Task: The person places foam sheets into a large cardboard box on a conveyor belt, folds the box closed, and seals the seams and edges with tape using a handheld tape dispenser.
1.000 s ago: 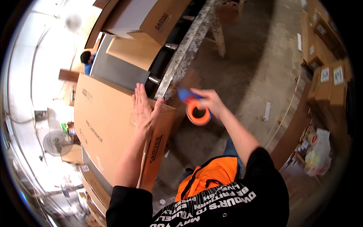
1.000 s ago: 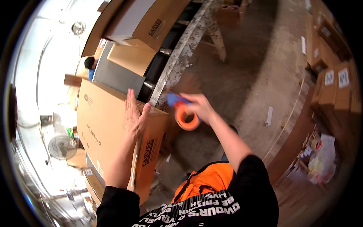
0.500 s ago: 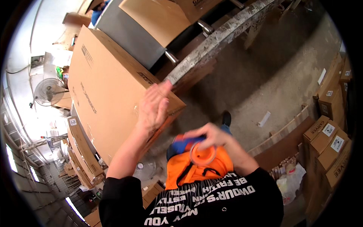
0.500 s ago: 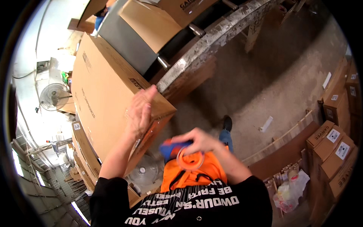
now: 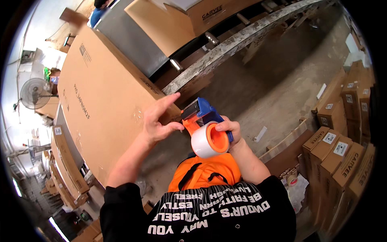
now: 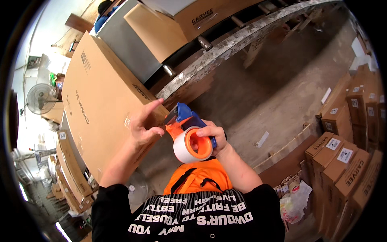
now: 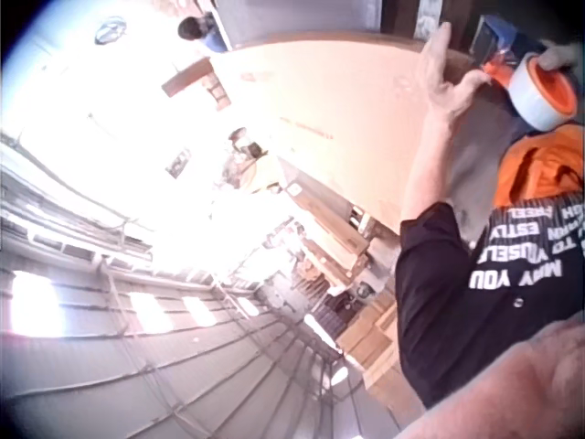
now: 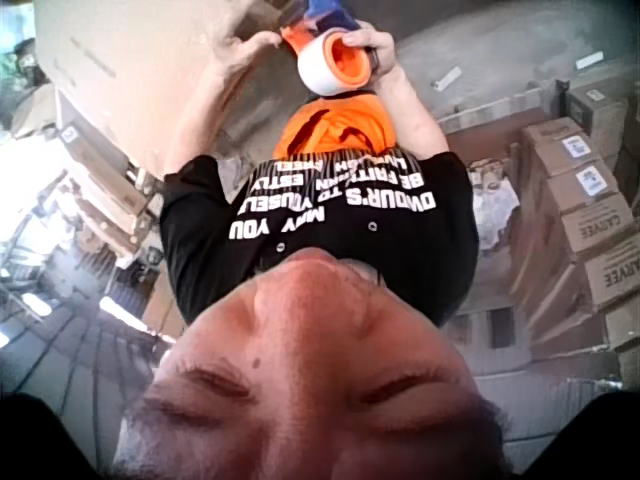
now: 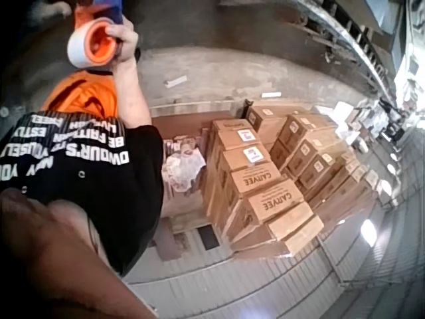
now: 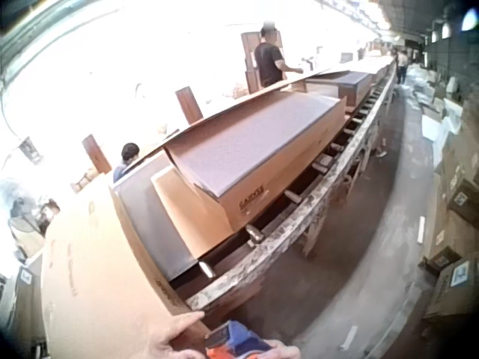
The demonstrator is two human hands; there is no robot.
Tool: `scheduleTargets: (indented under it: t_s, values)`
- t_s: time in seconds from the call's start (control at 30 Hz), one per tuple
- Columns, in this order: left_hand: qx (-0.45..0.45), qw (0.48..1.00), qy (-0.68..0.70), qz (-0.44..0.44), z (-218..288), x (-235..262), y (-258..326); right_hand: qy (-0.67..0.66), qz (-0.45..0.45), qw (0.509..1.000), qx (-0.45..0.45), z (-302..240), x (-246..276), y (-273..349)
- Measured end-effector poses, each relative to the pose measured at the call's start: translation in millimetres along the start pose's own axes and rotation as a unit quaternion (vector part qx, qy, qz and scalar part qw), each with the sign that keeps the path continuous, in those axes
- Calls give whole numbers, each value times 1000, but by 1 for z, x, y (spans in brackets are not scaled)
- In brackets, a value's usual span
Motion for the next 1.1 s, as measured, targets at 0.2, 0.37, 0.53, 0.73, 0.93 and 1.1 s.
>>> scheduleTargets:
  t_s: [0.2,0.37,0.53,0.73,0.93,1.1]
  values:
    - [-62,991,67,96,45,2,2,49,48,994,82,5,-37,30]
    - [-9,981,134,141,44,-6,14,94,44,987,126,8,-56,37]
    - [6,984,82,158,45,-12,9,48,24,991,127,6,-53,31]
    - [4,986,37,162,43,-28,-9,84,45,985,145,-22,-41,30]
    - [108,980,57,159,30,-41,-25,72,30,989,125,-35,-37,47]
    - [-22,985,-170,5,50,-48,-48,-136,-47,989,-34,-10,-17,31]
Point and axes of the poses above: each hand's wrist, its own y-axis away from the middle knuckle, its own x-axis out of the back of the hand, z = x × y, the point moved 10 cm from there along -y, towards the middle knuckle, and after that the axes turned 12 degrees about -x, right-handed, at the moved point
